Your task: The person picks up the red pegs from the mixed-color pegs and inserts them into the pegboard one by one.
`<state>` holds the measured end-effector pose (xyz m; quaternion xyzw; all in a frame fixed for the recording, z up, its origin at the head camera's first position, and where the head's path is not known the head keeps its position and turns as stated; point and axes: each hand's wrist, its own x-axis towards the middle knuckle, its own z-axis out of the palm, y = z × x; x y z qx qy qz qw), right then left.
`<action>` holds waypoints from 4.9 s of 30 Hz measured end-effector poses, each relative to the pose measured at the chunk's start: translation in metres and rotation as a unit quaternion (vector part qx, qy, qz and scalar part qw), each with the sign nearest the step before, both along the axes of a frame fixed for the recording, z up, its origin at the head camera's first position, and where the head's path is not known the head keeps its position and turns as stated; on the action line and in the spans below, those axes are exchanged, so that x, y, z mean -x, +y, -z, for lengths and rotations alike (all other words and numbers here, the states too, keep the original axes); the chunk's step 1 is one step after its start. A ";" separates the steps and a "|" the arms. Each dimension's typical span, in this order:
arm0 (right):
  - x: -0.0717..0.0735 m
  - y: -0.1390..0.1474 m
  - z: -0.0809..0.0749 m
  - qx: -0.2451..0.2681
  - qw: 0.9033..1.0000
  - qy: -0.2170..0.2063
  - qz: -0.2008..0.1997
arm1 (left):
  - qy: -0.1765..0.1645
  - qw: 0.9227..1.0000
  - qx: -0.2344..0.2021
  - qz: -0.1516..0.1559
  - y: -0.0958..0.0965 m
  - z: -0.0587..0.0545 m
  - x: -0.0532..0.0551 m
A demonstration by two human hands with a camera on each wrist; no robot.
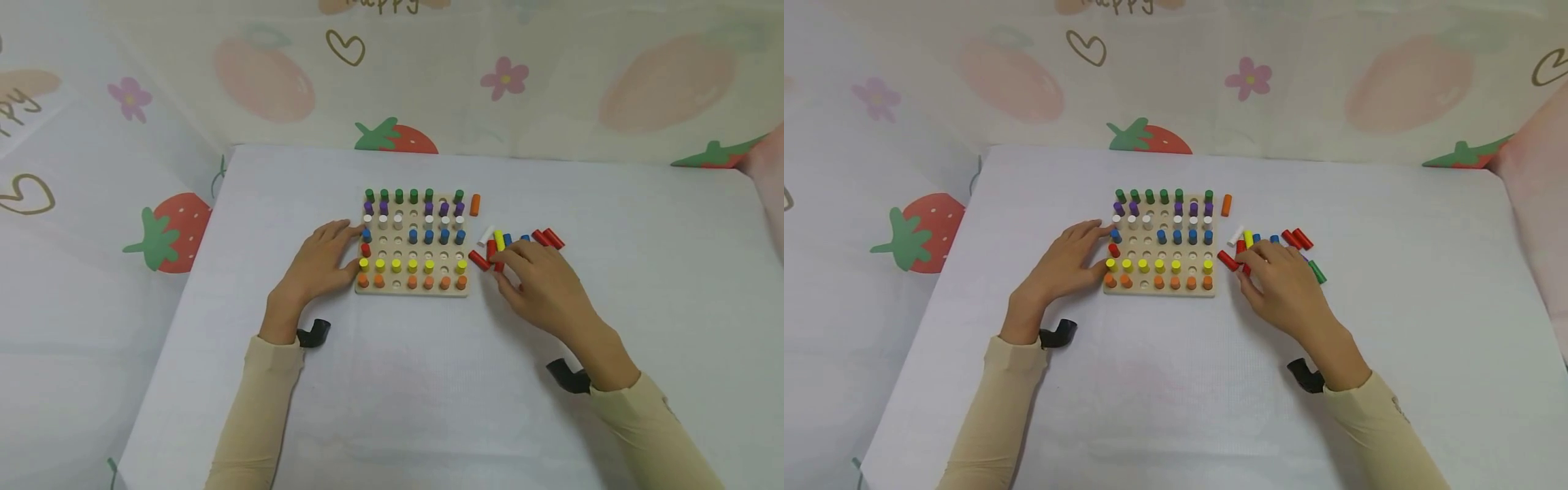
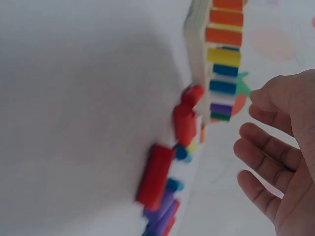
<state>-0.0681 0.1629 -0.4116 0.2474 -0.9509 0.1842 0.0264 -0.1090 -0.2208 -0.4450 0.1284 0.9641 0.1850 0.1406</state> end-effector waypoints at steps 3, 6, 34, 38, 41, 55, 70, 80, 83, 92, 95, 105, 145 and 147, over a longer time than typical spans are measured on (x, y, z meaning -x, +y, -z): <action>-0.005 0.011 0.004 -0.006 1.000 -0.013 0.016 | 0.000 1.000 -0.003 -0.002 0.000 -0.001 0.000; -0.009 0.020 0.009 -0.017 0.999 -0.032 0.034 | 0.001 1.000 -0.006 -0.003 0.000 -0.001 0.000; -0.024 0.064 0.034 -0.041 0.995 -0.038 0.086 | -0.008 1.000 -0.001 -0.006 0.001 -0.004 -0.001; -0.024 0.065 0.034 -0.043 0.994 -0.042 0.086 | -0.009 1.000 0.001 -0.005 0.001 -0.005 -0.002; -0.025 0.066 0.035 -0.042 0.995 -0.038 0.085 | -0.008 1.000 0.001 -0.005 0.001 -0.004 -0.001; -0.032 0.071 0.029 -0.016 0.996 -0.023 0.080 | -0.006 1.000 0.001 -0.001 0.002 -0.003 -0.002; -0.027 0.056 0.019 0.020 0.999 -0.002 0.044 | -0.009 1.000 0.008 0.000 0.003 -0.004 -0.001; -0.023 0.046 0.017 0.014 0.999 -0.007 0.033 | -0.002 1.000 0.002 0.000 0.002 -0.002 -0.001; -0.021 0.043 0.016 0.008 0.999 -0.009 0.031 | 0.000 1.000 -0.001 -0.001 0.002 -0.002 -0.001; -0.011 0.027 0.009 0.005 1.000 -0.027 0.013 | 0.002 1.000 -0.001 0.002 0.001 -0.003 -0.001; -0.006 0.020 0.008 0.007 1.000 -0.022 0.004 | 0.000 1.000 -0.003 0.002 0.001 -0.003 -0.002; 0.015 -0.005 0.006 0.009 0.999 -0.005 -0.035 | 0.002 1.000 -0.002 0.000 0.001 -0.004 -0.002; 0.062 -0.105 -0.005 0.053 0.989 -0.014 -0.138 | -0.003 1.000 0.001 0.004 0.000 -0.008 -0.004; 0.063 -0.110 -0.005 0.054 0.988 -0.011 -0.146 | -0.004 1.000 -0.002 0.004 -0.001 -0.008 -0.004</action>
